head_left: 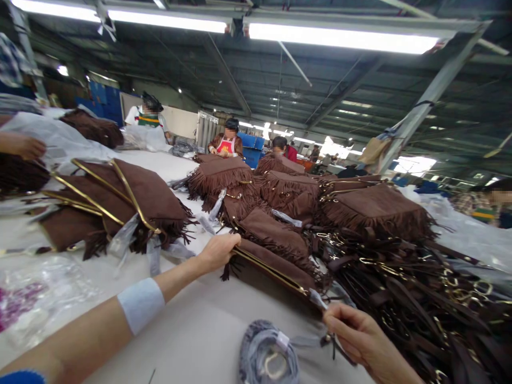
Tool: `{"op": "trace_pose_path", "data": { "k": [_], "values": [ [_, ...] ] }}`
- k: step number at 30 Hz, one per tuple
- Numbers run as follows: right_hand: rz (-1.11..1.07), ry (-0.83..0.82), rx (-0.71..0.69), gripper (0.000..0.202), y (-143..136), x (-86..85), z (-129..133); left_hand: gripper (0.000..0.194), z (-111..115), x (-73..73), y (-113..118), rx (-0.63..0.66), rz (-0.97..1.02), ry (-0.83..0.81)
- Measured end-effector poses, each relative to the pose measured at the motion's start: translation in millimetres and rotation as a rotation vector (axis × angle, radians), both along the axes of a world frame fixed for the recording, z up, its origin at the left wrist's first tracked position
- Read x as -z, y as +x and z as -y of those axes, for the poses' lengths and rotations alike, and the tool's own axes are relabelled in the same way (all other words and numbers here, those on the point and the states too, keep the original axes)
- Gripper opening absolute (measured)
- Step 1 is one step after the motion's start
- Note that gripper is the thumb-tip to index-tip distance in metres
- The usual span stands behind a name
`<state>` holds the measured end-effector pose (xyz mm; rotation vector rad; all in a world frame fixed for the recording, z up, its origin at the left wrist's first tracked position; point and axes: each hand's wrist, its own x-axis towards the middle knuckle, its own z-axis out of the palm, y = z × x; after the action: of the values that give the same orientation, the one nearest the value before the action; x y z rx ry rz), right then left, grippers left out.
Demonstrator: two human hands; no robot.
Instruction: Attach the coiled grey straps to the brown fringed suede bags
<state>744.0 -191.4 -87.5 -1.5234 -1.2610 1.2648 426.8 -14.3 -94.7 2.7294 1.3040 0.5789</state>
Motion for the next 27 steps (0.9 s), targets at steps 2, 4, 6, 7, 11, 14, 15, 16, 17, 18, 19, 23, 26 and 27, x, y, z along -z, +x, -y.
{"op": "trace_pose_path", "data": {
  "k": [2, 4, 6, 7, 11, 14, 15, 16, 17, 18, 19, 23, 26, 27],
  "values": [
    [0.084, -0.011, 0.047, 0.051, 22.2, -0.7, 6.5, 0.012, -2.1, -5.2, -8.3, 0.038, -0.057, -0.048],
    [0.150, -0.002, 0.094, 0.052, 35.3, -1.9, 11.6, 0.018, 1.3, -13.8, -9.5, 0.164, -0.126, -0.132],
    [0.179, 0.023, 0.122, 0.050, 39.2, -2.4, 14.4, 0.030, 9.0, -23.0, -0.9, 0.307, -0.144, -0.222],
    [0.187, 0.031, 0.125, 0.049, 39.0, -2.2, 14.7, 0.036, 13.7, -26.4, 6.9, 0.364, -0.130, -0.242],
    [0.261, 0.045, 0.136, 0.047, 37.5, -1.0, 12.6, 0.032, 30.6, -26.4, 48.6, 0.454, -0.108, -0.141],
    [0.342, 0.167, 0.208, 0.046, 40.5, -7.4, 14.6, 0.010, 35.8, -19.1, 71.5, 0.432, -0.214, -0.077],
    [0.342, 0.206, 0.224, 0.044, 40.4, -12.0, 17.2, 0.005, 35.7, -18.1, 75.7, 0.419, -0.241, -0.069],
    [0.320, 0.227, 0.220, 0.042, 38.8, -17.7, 20.7, 0.005, 34.8, -18.4, 78.5, 0.404, -0.257, -0.065],
    [0.280, 0.229, 0.193, 0.039, 35.5, -24.2, 24.8, 0.008, 32.9, -20.0, 80.4, 0.386, -0.264, -0.063],
    [0.230, 0.214, 0.145, 0.038, 30.1, -30.8, 29.1, 0.010, 30.3, -22.6, 81.8, 0.364, -0.267, -0.066],
    [0.178, 0.187, 0.075, 0.037, 22.9, -37.1, 32.9, 0.012, 26.9, -25.8, 83.1, 0.341, -0.268, -0.072],
    [0.021, 0.036, -0.254, 0.033, -21.0, -45.6, 33.7, 0.015, 9.7, -34.2, 90.2, 0.339, -0.248, -0.141],
    [-0.026, -0.086, -0.312, 0.021, -56.2, -27.3, 15.3, 0.011, -3.1, -28.5, 94.9, 0.418, -0.142, -0.306],
    [-0.006, -0.096, -0.294, 0.017, -65.6, -18.6, 7.1, 0.010, -6.8, -24.5, 95.7, 0.428, -0.102, -0.362]
  ]
}}
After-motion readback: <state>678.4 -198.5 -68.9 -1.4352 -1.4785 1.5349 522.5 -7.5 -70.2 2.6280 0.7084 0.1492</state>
